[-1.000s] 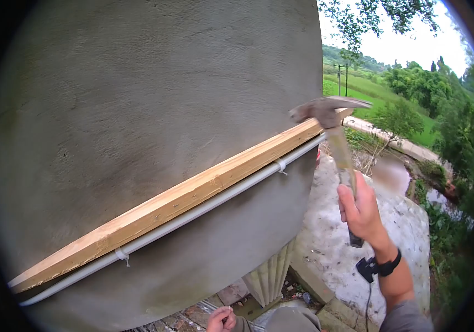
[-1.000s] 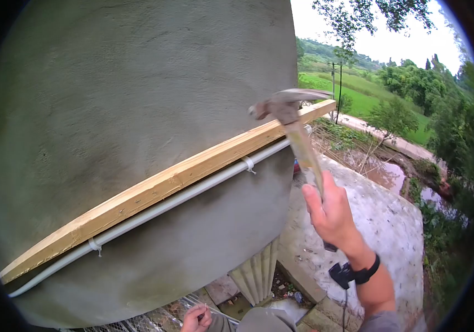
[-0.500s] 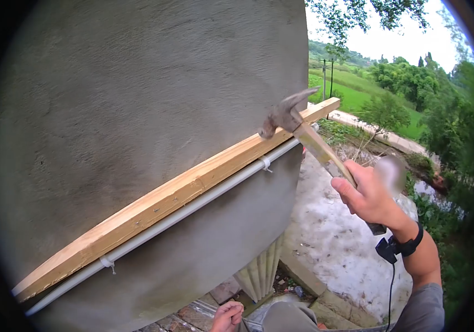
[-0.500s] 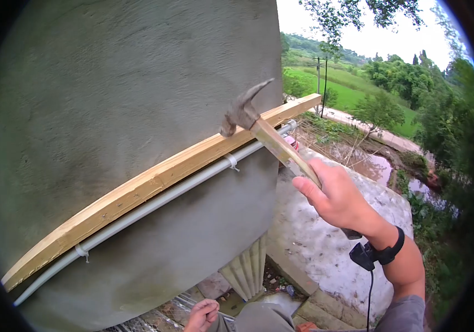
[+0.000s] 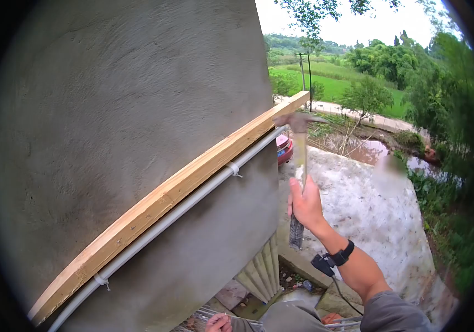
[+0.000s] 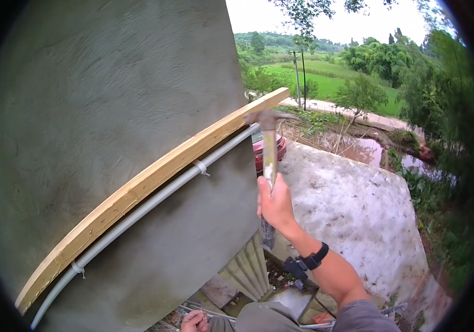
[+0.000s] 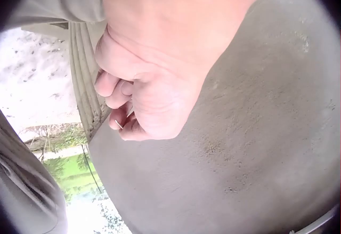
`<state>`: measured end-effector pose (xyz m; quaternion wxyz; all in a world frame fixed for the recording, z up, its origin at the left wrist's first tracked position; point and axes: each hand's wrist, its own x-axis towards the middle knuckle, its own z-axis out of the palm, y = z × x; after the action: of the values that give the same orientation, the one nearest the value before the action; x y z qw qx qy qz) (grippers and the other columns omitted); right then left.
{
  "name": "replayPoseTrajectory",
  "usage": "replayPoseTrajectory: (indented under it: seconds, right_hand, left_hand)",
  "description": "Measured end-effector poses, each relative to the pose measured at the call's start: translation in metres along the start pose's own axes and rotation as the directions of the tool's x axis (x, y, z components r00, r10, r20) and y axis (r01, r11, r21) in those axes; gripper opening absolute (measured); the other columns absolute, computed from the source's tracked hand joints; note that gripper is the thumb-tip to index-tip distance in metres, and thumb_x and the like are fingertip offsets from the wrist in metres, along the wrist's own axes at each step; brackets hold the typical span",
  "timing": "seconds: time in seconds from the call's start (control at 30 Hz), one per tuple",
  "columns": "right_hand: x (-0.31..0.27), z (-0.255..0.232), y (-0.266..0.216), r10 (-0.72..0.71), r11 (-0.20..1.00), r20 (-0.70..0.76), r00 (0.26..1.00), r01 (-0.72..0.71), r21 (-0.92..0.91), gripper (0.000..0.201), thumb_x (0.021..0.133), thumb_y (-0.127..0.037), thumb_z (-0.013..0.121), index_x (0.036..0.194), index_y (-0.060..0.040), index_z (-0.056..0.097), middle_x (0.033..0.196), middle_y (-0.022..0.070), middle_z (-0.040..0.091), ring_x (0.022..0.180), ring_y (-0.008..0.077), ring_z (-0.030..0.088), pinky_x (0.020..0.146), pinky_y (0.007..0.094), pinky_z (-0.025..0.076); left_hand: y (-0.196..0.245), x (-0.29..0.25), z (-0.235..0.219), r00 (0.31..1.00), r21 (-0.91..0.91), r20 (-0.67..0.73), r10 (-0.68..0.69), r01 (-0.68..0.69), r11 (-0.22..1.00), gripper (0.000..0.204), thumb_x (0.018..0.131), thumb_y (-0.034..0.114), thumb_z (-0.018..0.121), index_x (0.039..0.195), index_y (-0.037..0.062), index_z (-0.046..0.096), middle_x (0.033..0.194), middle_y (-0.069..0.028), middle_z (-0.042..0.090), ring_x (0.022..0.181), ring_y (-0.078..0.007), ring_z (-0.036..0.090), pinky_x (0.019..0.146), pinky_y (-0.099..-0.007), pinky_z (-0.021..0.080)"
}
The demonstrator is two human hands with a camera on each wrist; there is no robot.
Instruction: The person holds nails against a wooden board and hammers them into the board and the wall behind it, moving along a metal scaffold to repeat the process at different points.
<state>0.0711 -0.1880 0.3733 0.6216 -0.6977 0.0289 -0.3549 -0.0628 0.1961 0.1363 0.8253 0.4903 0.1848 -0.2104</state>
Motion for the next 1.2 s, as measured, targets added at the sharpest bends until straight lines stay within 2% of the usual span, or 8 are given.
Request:
replayPoseTrajectory:
  seconds: [0.2, 0.33, 0.4, 0.47, 0.6, 1.07, 1.13, 1.2]
  right_hand:
    - [0.01, 0.014, 0.01, -0.067, 0.973, -0.318, 0.946, 0.132, 0.19, 0.027, 0.111, -0.03, 0.052, 0.106, -0.0043, 0.047, 0.066, 0.0032, 0.053, 0.043, 0.0136, 0.053, 0.04, 0.0287, 0.044]
    - [0.012, 0.007, 0.004, 0.044, 0.982, -0.058, 0.997, -0.033, 0.185, 0.029, 0.11, -0.029, 0.052, 0.102, -0.0027, 0.045, 0.059, 0.0021, 0.05, 0.043, 0.0122, 0.053, 0.039, 0.0291, 0.044]
    - [0.007, 0.012, 0.006, 0.014, 0.979, -0.106, 0.994, 0.008, 0.206, 0.027, 0.11, -0.029, 0.052, 0.104, -0.0036, 0.046, 0.062, 0.0027, 0.051, 0.043, 0.013, 0.053, 0.039, 0.0293, 0.044]
    - [-0.002, 0.026, 0.017, 0.003, 0.964, -0.231, 0.973, 0.059, 0.258, 0.025, 0.11, -0.028, 0.053, 0.106, -0.0041, 0.047, 0.063, 0.0031, 0.052, 0.042, 0.0137, 0.053, 0.039, 0.0295, 0.044]
    - [-0.005, 0.007, 0.016, 0.096, 0.987, -0.005, 0.995, -0.095, 0.128, 0.025, 0.109, -0.027, 0.055, 0.107, -0.0031, 0.048, 0.063, 0.0038, 0.053, 0.043, 0.0137, 0.053, 0.04, 0.0298, 0.044]
    - [-0.033, -0.06, 0.01, 0.048, 0.997, -0.065, 0.997, -0.052, -0.062, 0.028, 0.107, -0.029, 0.058, 0.101, -0.0016, 0.053, 0.062, 0.0028, 0.058, 0.047, 0.0121, 0.059, 0.042, 0.0304, 0.046]
    - [-0.002, -0.069, -0.012, -0.103, 0.976, -0.089, 0.991, 0.083, -0.203, 0.026, 0.109, -0.03, 0.055, 0.106, -0.0032, 0.055, 0.064, 0.0015, 0.057, 0.047, 0.0119, 0.056, 0.043, 0.0288, 0.046]
    - [0.054, -0.091, -0.02, -0.463, 0.813, -0.093, 0.882, 0.38, -0.441, 0.026, 0.108, -0.03, 0.055, 0.108, -0.0041, 0.057, 0.062, 0.0014, 0.056, 0.047, 0.0124, 0.056, 0.044, 0.0303, 0.046]
  left_hand:
    - [0.002, -0.005, -0.003, 1.0, 0.048, -0.005, -0.013, 0.014, 0.999, 0.006, 0.1, 0.011, 0.066, 0.095, 0.0128, 0.063, 0.068, 0.0045, 0.047, 0.056, -0.0064, 0.043, 0.048, -0.0228, 0.031]
    - [0.003, -0.01, 0.015, 0.999, 0.052, -0.046, -0.008, 0.011, 0.999, 0.012, 0.101, 0.011, 0.064, 0.09, 0.0125, 0.06, 0.067, 0.0051, 0.046, 0.055, -0.0067, 0.042, 0.049, -0.0234, 0.032]
    - [0.004, -0.011, 0.019, 0.995, 0.067, -0.098, 0.012, -0.005, 0.998, 0.013, 0.101, 0.011, 0.064, 0.089, 0.0124, 0.059, 0.066, 0.0051, 0.045, 0.055, -0.0069, 0.042, 0.049, -0.0236, 0.032]
    - [0.0, -0.007, 0.004, 0.999, 0.044, 0.029, 0.023, -0.024, 0.999, 0.012, 0.102, 0.01, 0.062, 0.09, 0.0117, 0.06, 0.067, 0.0051, 0.046, 0.054, -0.0074, 0.041, 0.049, -0.0236, 0.032]
    - [0.005, -0.018, 0.003, 1.0, 0.032, 0.006, 0.012, -0.012, 0.999, 0.011, 0.102, 0.009, 0.061, 0.091, 0.0112, 0.061, 0.068, 0.0049, 0.047, 0.055, -0.0076, 0.042, 0.05, -0.0238, 0.033]
    - [-0.009, -0.022, -0.012, 1.0, -0.006, 0.017, 0.005, -0.005, 1.0, 0.007, 0.102, 0.003, 0.059, 0.103, 0.0071, 0.064, 0.069, 0.0023, 0.048, 0.055, -0.009, 0.041, 0.05, -0.024, 0.033]
    - [-0.007, -0.027, -0.012, 1.0, 0.004, -0.005, 0.001, -0.001, 1.0, 0.007, 0.102, 0.003, 0.059, 0.105, 0.0068, 0.065, 0.069, 0.0023, 0.048, 0.055, -0.009, 0.041, 0.05, -0.0242, 0.033]
    - [-0.004, -0.03, -0.017, 1.0, 0.015, -0.027, -0.004, 0.004, 1.0, 0.008, 0.101, 0.004, 0.06, 0.107, 0.0066, 0.065, 0.069, 0.0024, 0.048, 0.055, -0.009, 0.042, 0.05, -0.0244, 0.033]
